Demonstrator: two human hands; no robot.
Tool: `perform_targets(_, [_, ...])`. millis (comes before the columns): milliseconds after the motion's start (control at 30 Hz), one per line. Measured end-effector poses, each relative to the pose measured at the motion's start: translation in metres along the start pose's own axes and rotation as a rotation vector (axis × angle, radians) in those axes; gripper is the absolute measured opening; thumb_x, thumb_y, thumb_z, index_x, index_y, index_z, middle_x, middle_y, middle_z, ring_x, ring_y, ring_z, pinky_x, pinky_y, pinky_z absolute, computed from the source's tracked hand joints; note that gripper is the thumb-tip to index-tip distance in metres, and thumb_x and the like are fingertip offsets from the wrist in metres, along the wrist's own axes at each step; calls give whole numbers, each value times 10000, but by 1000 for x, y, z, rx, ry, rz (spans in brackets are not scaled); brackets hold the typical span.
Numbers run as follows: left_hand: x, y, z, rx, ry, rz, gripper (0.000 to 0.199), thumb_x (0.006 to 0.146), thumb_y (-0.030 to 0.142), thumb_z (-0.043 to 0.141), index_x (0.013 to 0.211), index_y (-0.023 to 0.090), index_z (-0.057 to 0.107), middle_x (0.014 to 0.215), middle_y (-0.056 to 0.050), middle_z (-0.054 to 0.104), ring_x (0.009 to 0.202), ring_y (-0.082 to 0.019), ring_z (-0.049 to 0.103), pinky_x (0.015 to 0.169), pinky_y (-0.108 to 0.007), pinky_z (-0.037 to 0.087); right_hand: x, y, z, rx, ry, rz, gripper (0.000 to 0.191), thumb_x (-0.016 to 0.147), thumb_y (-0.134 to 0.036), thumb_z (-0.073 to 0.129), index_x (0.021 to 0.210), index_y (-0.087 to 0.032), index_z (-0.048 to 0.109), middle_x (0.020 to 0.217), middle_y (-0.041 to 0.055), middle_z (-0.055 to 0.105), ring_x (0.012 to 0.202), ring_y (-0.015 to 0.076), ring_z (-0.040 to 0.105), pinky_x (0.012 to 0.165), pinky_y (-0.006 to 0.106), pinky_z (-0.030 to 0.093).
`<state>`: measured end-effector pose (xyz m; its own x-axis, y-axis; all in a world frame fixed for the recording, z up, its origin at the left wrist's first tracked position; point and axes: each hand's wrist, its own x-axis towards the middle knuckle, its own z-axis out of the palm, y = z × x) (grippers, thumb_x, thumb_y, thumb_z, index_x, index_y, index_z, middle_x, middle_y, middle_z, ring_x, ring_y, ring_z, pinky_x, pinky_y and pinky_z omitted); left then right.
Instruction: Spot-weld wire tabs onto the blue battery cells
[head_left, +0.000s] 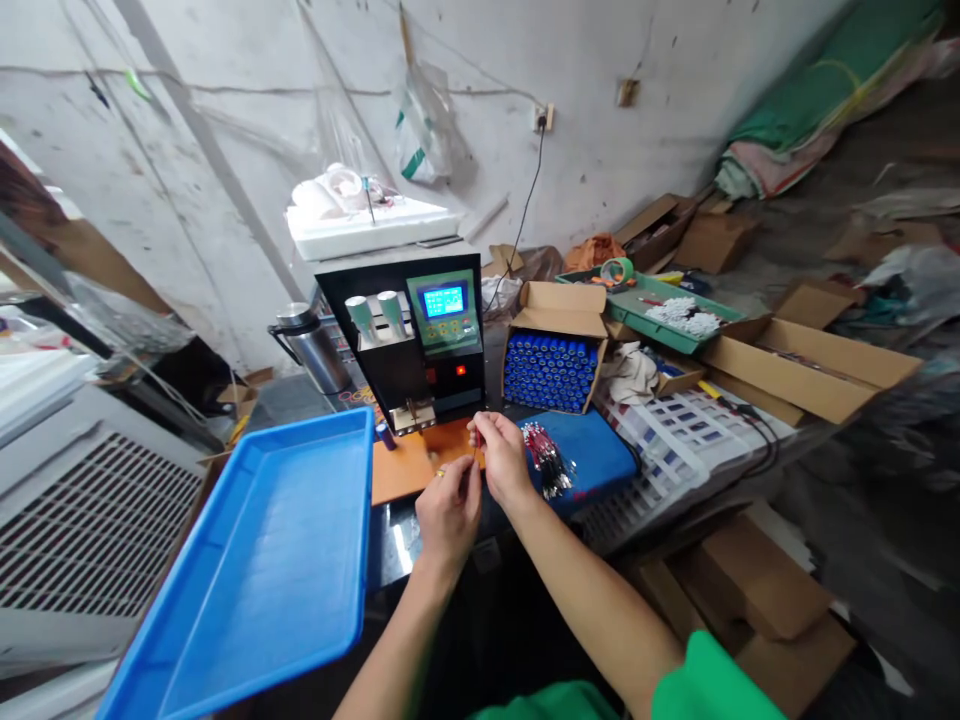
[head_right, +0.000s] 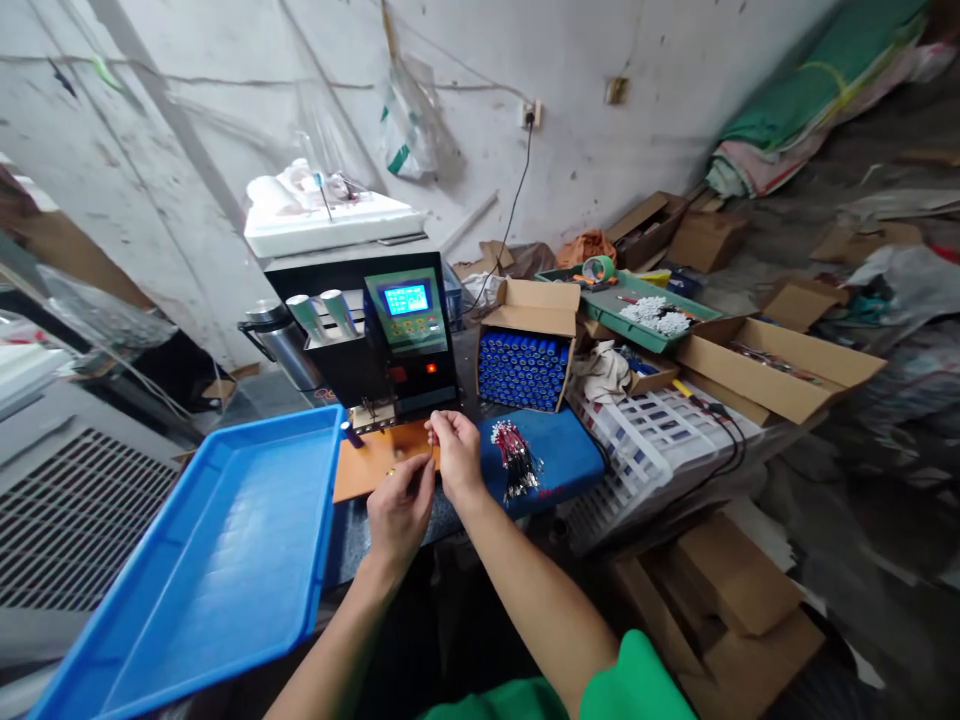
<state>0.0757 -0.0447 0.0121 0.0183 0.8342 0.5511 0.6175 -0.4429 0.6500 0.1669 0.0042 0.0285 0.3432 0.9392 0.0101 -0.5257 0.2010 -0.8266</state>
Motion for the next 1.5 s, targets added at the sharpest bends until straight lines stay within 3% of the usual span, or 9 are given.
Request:
perform_targets(133, [1,-4,-12,-254,-37,-212,217,881,378,553,867,175,630,757,-30,655,663,-145,598,641,-252,471,-6,4,-7,21,-63,95,267,705,-420,720,776,-177,638,748,20,645,632,112,556,598,229,462])
perform_targets(300, [4,-13,-31,-474,-169,-366,299,835,466,589,780,173,573,663,14,546,593,-110,489,570,-230,409,-20,4,-19,-112,-438,175,285,720,-458,726,790,-189,662,689,9,630,616,135,573,619,266,492])
perform_targets(400, [-1,-19,-39,-506,-243,-416,312,839,470,586,745,175,543,615,33,503,558,-98,454,544,-225,374,-27,6,-22,-237,-510,107,241,706,-428,747,708,-205,657,590,-18,591,551,135,543,584,269,474])
perform_targets(567, [-2,-36,-47,-412,-278,-399,267,855,426,591,809,163,572,655,15,556,593,-108,506,572,-232,405,-31,18,-29,-302,-470,117,242,708,-439,742,694,-211,665,576,-4,614,535,147,560,564,279,469])
perform_targets(733, [39,-78,-64,-115,51,-350,322,792,346,648,1044,152,601,969,-82,667,773,-164,598,724,-304,487,-30,31,-44,-269,-326,165,303,667,-476,773,696,-201,652,552,4,608,507,148,560,517,278,471])
perform_targets(800, [58,-95,-66,-8,95,-361,381,755,303,673,1092,141,599,1053,-115,672,810,-184,610,749,-324,489,-31,33,-50,-265,-297,173,317,646,-478,787,696,-196,651,551,5,608,502,146,560,503,273,467])
perform_targets(933, [74,-110,-56,8,-63,-340,209,772,269,609,931,139,647,838,-66,693,719,-175,597,698,-299,468,-32,32,-59,-274,-280,187,315,642,-461,790,702,-185,649,556,4,608,509,140,563,504,264,464])
perform_targets(1100, [58,-101,-31,-179,-275,-267,206,799,353,590,805,150,628,741,-34,676,690,-168,600,665,-281,465,-29,31,-64,-284,-238,176,332,655,-470,770,725,-170,648,590,8,618,541,133,571,525,255,468])
perform_targets(1500, [41,-110,-13,-277,-281,-273,296,836,387,577,1031,166,609,1035,-81,709,986,-231,659,927,-379,497,8,39,-19,-203,-190,115,294,672,-437,743,747,-166,658,715,23,676,670,149,606,667,273,470])
